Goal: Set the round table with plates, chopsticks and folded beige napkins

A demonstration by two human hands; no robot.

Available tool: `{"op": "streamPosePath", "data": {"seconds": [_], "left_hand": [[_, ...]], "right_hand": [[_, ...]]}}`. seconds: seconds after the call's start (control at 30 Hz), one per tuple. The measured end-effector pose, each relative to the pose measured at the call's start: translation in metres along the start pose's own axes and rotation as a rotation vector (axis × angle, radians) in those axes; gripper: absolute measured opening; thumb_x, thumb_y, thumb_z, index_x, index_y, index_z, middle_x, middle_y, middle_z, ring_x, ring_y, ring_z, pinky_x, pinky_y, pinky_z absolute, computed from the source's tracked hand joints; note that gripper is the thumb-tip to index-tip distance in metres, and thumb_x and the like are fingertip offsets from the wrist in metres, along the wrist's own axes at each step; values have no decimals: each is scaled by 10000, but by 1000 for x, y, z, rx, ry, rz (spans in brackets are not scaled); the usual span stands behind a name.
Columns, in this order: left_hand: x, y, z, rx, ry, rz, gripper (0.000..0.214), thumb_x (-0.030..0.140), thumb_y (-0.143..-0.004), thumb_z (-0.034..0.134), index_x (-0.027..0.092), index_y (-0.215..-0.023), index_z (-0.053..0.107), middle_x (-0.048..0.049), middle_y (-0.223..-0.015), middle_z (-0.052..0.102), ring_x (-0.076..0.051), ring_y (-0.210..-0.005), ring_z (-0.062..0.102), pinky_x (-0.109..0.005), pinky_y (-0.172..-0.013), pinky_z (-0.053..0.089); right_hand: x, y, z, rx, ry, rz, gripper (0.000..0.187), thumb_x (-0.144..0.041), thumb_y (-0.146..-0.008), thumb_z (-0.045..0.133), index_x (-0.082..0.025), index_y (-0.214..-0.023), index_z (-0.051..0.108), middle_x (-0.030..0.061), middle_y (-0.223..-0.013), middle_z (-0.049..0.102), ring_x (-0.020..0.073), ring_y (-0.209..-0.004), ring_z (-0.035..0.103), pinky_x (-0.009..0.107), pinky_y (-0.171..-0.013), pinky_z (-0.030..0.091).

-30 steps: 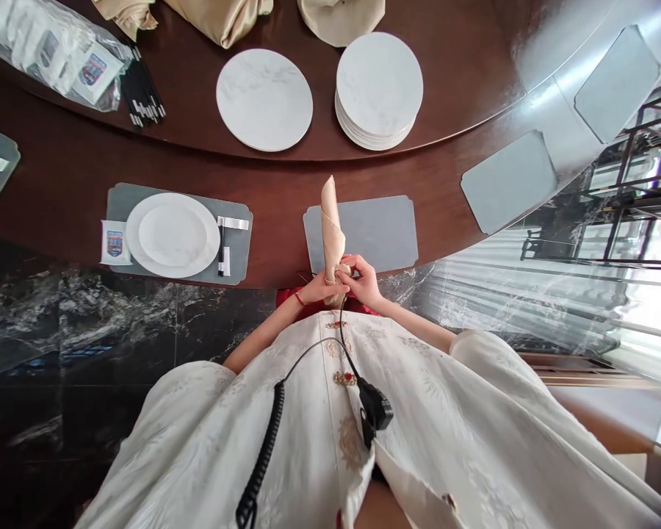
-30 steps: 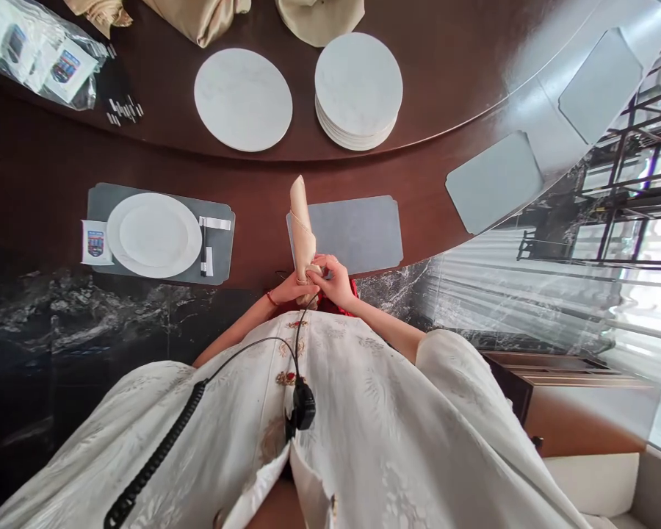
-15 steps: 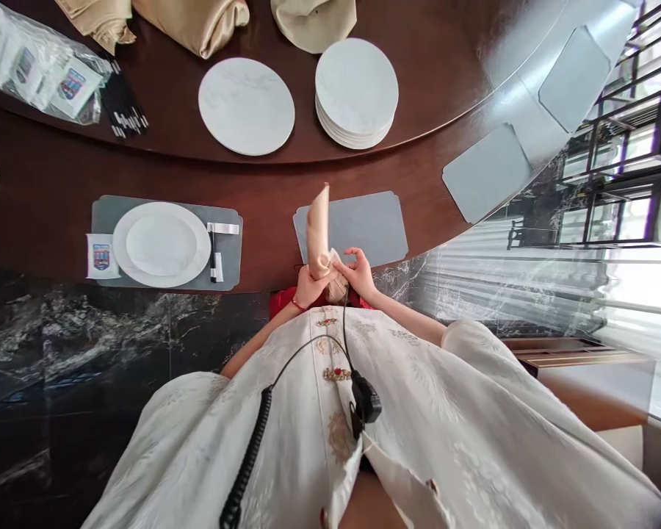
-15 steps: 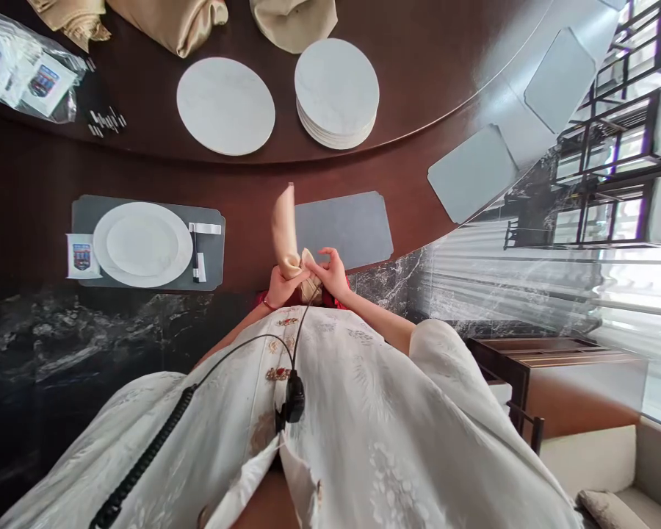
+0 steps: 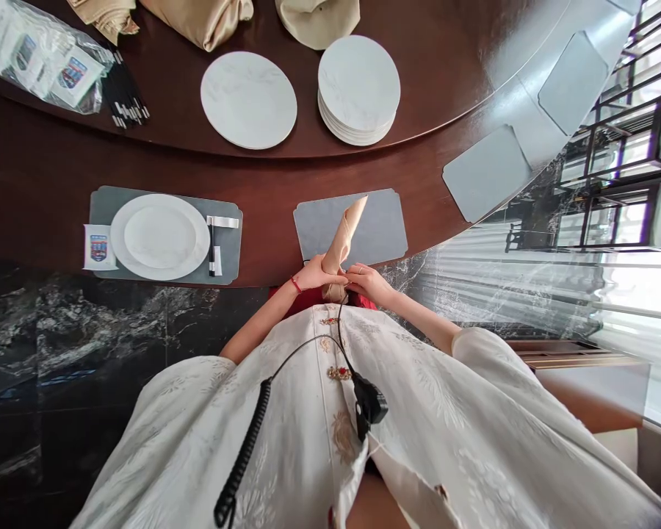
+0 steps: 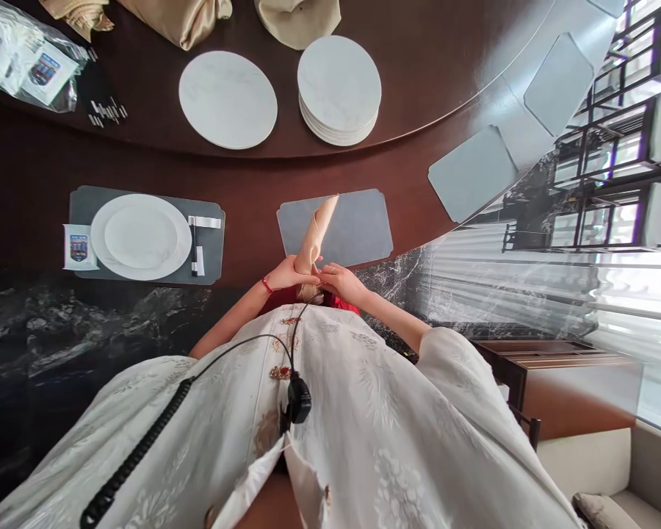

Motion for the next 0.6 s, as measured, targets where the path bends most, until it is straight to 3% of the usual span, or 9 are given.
{"op": "streamPosePath", "data": {"seconds": [0.2,0.33,0.47,0.53,0.6], "left_hand": [[12,-3,-1,317,-208,139,406,475,-732,793,162,-968,690,-84,-929,729,-252,-950,690,-353,-837,544],[23,-1,13,307,-235,190,362,456,-761,778,167,-953,676,-77,-902,723,-236,-925,691,-337,-820,543],[34,0,27,235,-236,227,392,454,-738,795,156,-955,661,-59,-880,712,-223,-870,681,-325,-790,541],[35,0,34,208,-167,223,413,461,-748,784,154,-988,647,-55,-887,713,-214,-854,678,-324,-784,546],[31,1,39,204,-17,203,447,478,-784,750,160,-1068,618,-77,-982,721,-205,-886,683,-329,-804,555]], "right_hand": [[-18,8,-19,-43,-55,-100,359,-398,-996,484,-181,-770,660,101,-896,618,193,-868,526,310,-763,457],[-25,16,-14,-234,-35,-66,335,-345,-1014,429,-172,-805,625,96,-960,640,147,-781,550,247,-643,388],[-16,24,1,-468,57,-26,210,-285,-993,440,-171,-904,592,54,-773,631,126,-596,459,244,-555,277],[-12,24,2,-512,20,-46,163,-273,-976,467,-168,-937,586,45,-751,634,122,-589,460,235,-561,282],[-8,21,-5,-475,-2,-65,157,-280,-971,483,-171,-934,591,51,-781,655,124,-616,502,230,-577,300]]}}
Point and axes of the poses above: each hand's wrist, its own y-axis away from the middle knuckle, its own z-axis out of the palm, x = y × z, the point moved 8 cm from there along -y, towards the middle knuckle
